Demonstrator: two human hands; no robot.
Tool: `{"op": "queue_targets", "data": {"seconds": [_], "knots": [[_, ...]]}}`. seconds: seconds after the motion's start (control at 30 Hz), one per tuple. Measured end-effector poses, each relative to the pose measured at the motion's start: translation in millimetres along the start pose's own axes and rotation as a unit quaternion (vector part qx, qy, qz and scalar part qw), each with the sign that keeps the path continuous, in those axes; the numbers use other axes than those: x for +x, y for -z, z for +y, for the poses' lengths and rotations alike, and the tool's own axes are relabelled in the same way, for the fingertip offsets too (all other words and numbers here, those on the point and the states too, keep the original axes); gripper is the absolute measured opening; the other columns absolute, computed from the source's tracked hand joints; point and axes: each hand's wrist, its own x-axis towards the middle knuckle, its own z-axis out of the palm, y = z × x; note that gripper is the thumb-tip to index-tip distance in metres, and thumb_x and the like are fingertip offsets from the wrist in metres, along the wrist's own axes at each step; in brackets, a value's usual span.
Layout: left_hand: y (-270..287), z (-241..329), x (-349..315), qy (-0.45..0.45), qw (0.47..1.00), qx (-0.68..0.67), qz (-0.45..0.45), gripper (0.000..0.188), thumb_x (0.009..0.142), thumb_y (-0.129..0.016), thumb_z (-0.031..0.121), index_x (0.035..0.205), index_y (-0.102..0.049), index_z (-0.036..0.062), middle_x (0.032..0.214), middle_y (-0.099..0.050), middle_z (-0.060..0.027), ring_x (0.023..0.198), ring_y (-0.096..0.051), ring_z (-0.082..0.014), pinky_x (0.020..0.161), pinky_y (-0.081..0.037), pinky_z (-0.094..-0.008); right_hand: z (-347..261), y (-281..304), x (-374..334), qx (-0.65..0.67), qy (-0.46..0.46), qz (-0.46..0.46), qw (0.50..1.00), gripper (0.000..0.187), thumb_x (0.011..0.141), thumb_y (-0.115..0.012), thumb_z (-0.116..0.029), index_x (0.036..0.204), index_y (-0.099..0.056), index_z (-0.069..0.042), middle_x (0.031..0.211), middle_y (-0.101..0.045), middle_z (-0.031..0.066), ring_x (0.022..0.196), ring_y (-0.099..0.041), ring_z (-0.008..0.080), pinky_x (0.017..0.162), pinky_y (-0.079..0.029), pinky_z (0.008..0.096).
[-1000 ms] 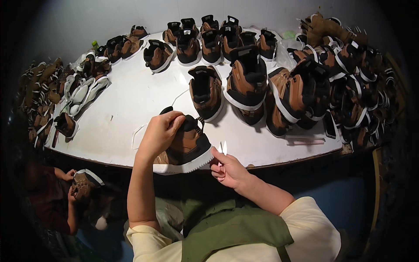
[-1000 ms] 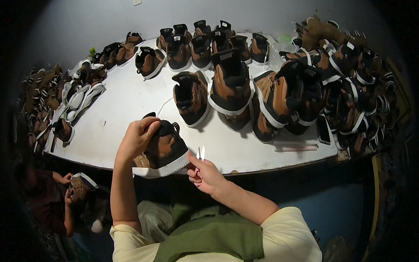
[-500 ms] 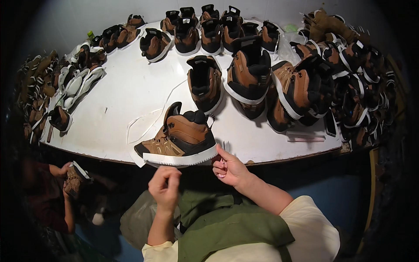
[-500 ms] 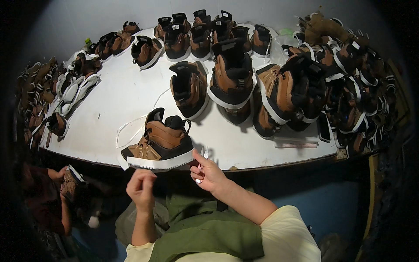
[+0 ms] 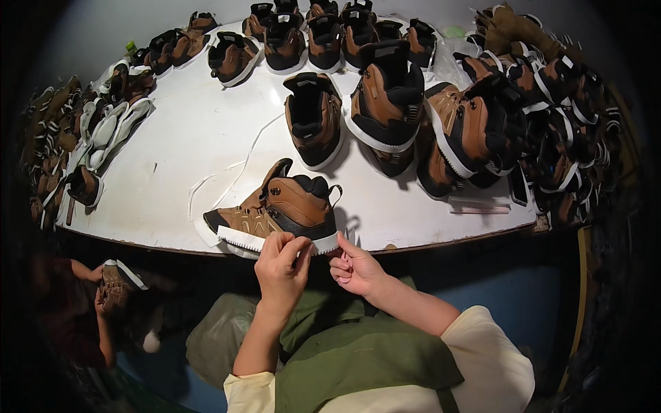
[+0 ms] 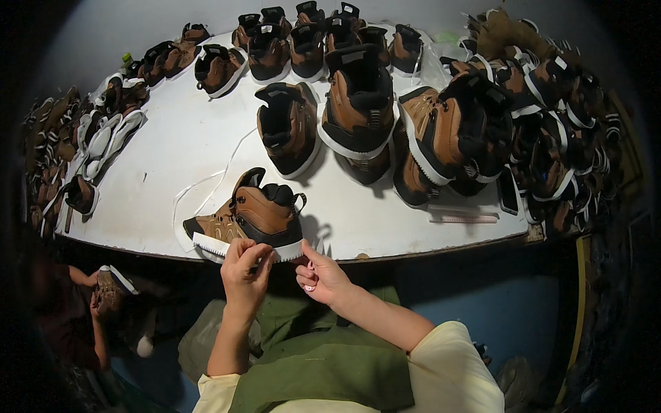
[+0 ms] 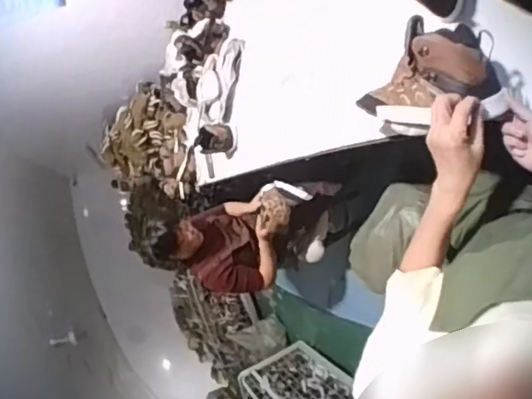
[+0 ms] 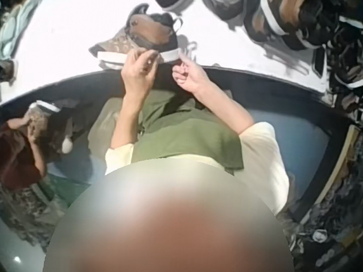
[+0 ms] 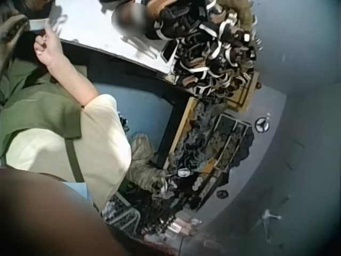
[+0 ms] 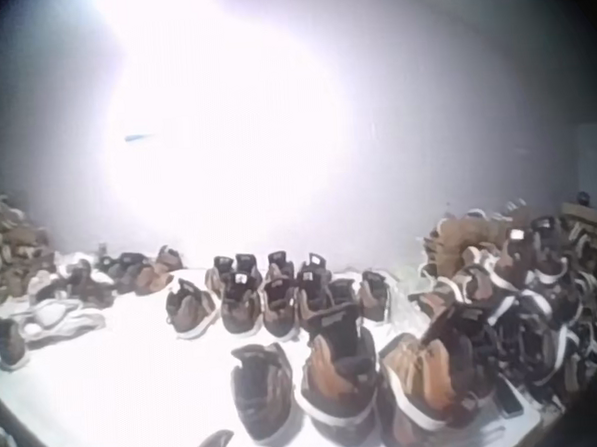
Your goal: The person trims excess white material from the sole of a brown hiking boot using a small knife. They rotate the boot to access different edges and place the finished boot on the table among others.
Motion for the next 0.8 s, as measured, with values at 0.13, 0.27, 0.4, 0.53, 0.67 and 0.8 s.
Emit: {"op": "queue_targets", "data": {"seconds": [0.13,0.27,0.4,0.53,0.67,0.8], "knots": [[-1,-3,2,0.023,1.000,-0.007,-0.018,0.016,0.075,-0.071,-0.003,0.088,-0.062,0.0018,0.079,-0.056,-0.0118,0.070,-0.058,-0.0271,0.059,-0.047,-0.0352,0,3,1,0.002,-0.005,-0.004,1.000,0.025,0.092,-0.064,-0.038,0.084,-0.054,-0.017,0.076,-0.051,-0.0052,0.049,-0.032,0.0053,0.041,-0.024,0.0191],[6,-8,1,0.050,0.997,-0.051,0.029,0.010,0.080,-0.064,-0.005,0.083,-0.057,-0.0001,0.079,-0.053,-0.0126,0.070,-0.056,-0.0271,0.062,-0.046,-0.0332,-1,-4,-2,-0.013,0.006,0.031,0.999,0.028,0.093,-0.060,-0.045,0.080,-0.054,-0.021,0.059,-0.041,-0.0072,0.046,-0.033,0.0047,0.042,-0.025,0.0199],[14,-30,-24,0.219,0.945,-0.237,0.053,0.006,0.093,-0.057,0.001,0.088,-0.053,0.0027,0.074,-0.050,0.0023,0.062,-0.043,-0.0038,0.056,-0.034,-0.0168,-1,5,0,0.017,-0.005,-0.002,1.000,0.026,0.093,-0.064,-0.038,0.083,-0.053,-0.016,0.077,-0.051,-0.0048,0.050,-0.034,0.0059,0.042,-0.023,0.0205],[23,-23,-40,0.271,0.914,-0.299,0.035,0.008,0.090,-0.060,0.000,0.085,-0.054,0.0023,0.075,-0.050,0.0022,0.063,-0.043,-0.0036,0.057,-0.035,-0.0184,-3,3,1,0.013,-0.009,0.002,1.000,0.026,0.093,-0.064,-0.039,0.084,-0.054,-0.016,0.079,-0.053,-0.0049,0.050,-0.034,0.0059,0.042,-0.024,0.0208],[32,-22,-59,0.205,0.939,-0.266,-0.071,0.010,0.084,-0.064,-0.003,0.078,-0.056,-0.0003,0.072,-0.054,-0.0015,0.060,-0.048,-0.0071,0.053,-0.037,-0.0219,-4,1,0,0.011,-0.006,0.008,1.000,0.026,0.092,-0.064,-0.040,0.086,-0.056,-0.016,0.081,-0.055,-0.0051,0.050,-0.035,0.0056,0.042,-0.024,0.0205],[37,-42,-91,0.150,0.936,-0.182,-0.263,0.016,0.077,-0.072,0.002,0.069,-0.059,-0.0015,0.071,-0.058,-0.0093,0.058,-0.054,-0.0217,0.053,-0.042,-0.0307,-5,3,0,0.002,-0.009,0.000,1.000,0.025,0.092,-0.064,-0.040,0.087,-0.056,-0.017,0.079,-0.054,-0.0051,0.049,-0.035,0.0056,0.042,-0.024,0.0202]]}}
